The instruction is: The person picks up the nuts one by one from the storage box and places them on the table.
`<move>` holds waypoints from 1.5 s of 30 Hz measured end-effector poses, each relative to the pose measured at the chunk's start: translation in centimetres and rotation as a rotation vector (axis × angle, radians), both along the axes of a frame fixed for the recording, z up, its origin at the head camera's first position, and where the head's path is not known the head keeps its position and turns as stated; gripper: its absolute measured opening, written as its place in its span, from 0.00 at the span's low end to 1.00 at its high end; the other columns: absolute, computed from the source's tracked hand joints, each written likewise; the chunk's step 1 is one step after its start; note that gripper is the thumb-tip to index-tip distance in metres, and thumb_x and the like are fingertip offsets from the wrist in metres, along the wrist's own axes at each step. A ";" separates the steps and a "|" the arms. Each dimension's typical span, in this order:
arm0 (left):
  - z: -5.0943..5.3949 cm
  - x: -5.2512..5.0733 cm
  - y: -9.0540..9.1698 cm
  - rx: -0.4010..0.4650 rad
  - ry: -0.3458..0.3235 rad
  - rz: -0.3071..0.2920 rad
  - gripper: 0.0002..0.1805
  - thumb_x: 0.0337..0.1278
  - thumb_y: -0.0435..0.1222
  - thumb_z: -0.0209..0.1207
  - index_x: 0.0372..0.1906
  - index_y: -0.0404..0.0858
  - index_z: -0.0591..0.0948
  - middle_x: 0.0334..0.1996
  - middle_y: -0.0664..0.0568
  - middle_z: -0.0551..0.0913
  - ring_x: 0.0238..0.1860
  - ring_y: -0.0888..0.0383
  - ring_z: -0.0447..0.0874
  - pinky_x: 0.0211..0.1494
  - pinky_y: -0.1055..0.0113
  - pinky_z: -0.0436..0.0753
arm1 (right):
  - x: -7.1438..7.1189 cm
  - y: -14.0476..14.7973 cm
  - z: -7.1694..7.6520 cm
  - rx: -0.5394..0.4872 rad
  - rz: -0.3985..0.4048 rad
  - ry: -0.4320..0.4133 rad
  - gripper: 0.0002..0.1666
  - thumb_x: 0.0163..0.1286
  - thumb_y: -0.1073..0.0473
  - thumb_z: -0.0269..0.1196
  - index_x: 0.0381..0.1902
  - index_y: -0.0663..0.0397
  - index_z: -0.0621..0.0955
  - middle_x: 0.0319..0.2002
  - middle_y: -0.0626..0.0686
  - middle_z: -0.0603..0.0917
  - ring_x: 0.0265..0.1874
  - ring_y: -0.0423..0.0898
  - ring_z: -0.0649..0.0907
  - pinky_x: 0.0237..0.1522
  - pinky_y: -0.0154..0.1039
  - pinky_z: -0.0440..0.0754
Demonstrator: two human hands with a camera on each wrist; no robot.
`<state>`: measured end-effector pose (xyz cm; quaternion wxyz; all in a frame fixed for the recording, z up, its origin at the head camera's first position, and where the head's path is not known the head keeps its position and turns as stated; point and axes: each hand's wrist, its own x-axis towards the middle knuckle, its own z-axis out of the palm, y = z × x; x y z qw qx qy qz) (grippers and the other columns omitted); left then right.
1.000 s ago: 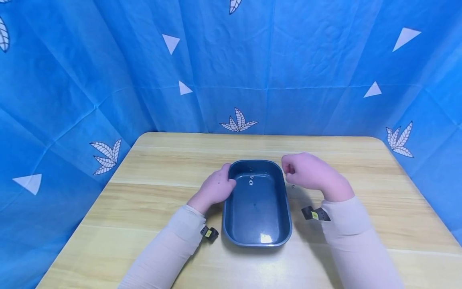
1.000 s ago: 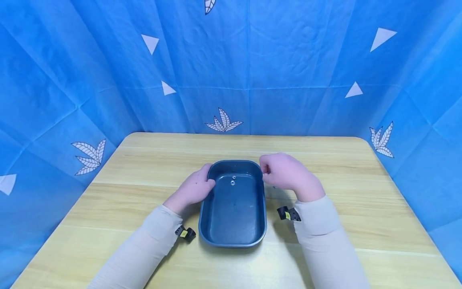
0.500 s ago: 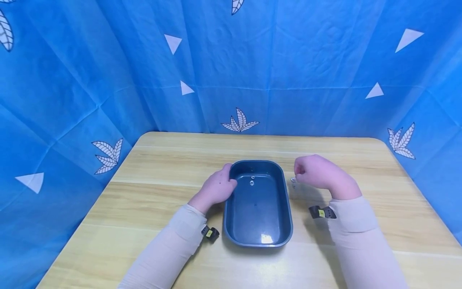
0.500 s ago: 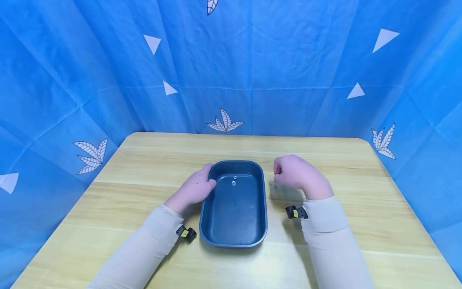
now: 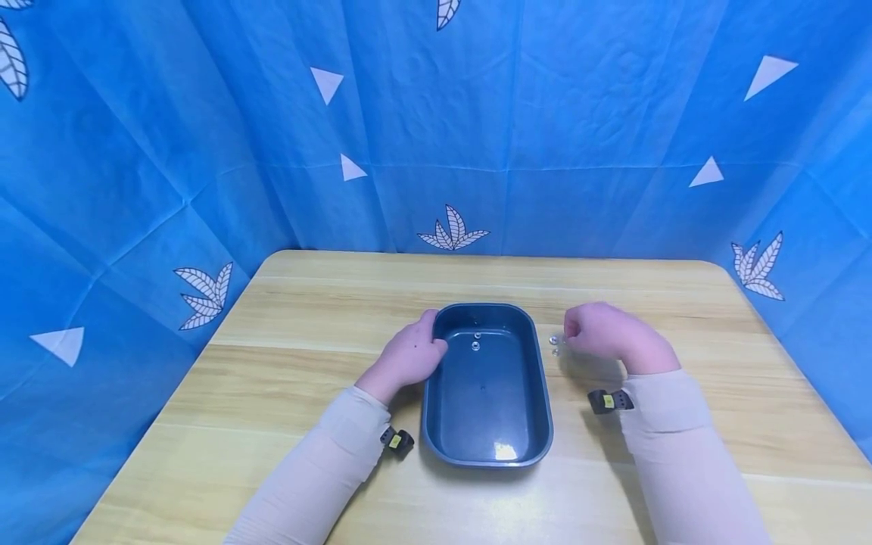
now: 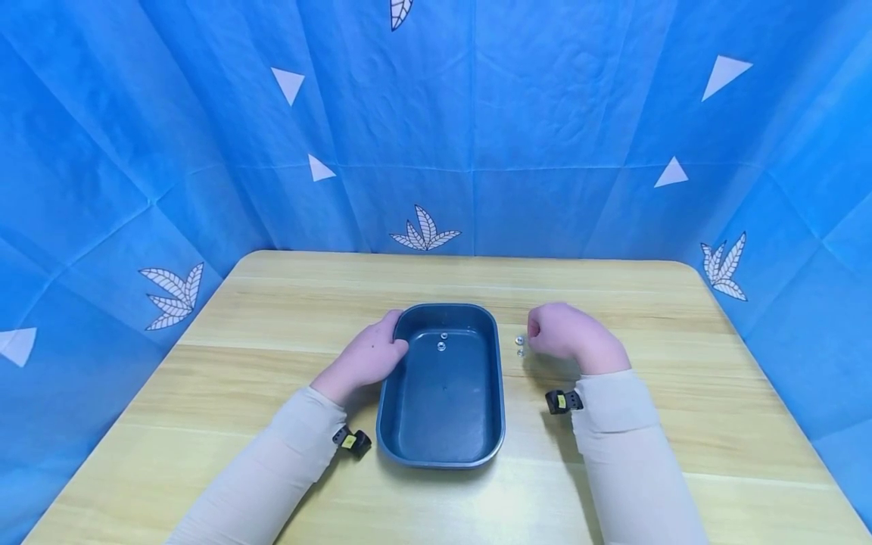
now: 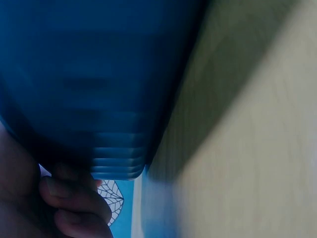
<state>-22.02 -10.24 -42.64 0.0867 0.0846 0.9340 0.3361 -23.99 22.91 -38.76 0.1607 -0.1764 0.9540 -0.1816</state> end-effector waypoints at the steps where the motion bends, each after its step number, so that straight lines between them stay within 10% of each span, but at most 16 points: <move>1: 0.0 0.0 0.0 -0.001 -0.002 0.000 0.34 0.72 0.40 0.50 0.78 0.37 0.58 0.69 0.42 0.73 0.60 0.47 0.77 0.67 0.47 0.73 | 0.0 0.0 -0.1 0.004 -0.003 -0.006 0.08 0.58 0.69 0.56 0.26 0.51 0.76 0.25 0.50 0.75 0.27 0.48 0.73 0.29 0.42 0.71; 45: -0.1 0.0 -0.1 0.009 0.007 -0.007 0.34 0.71 0.40 0.50 0.78 0.37 0.60 0.68 0.42 0.74 0.63 0.46 0.76 0.67 0.46 0.72 | 0.0 -0.4 -1.5 0.055 0.003 -0.045 0.12 0.57 0.71 0.57 0.35 0.51 0.81 0.33 0.51 0.80 0.33 0.50 0.77 0.35 0.45 0.76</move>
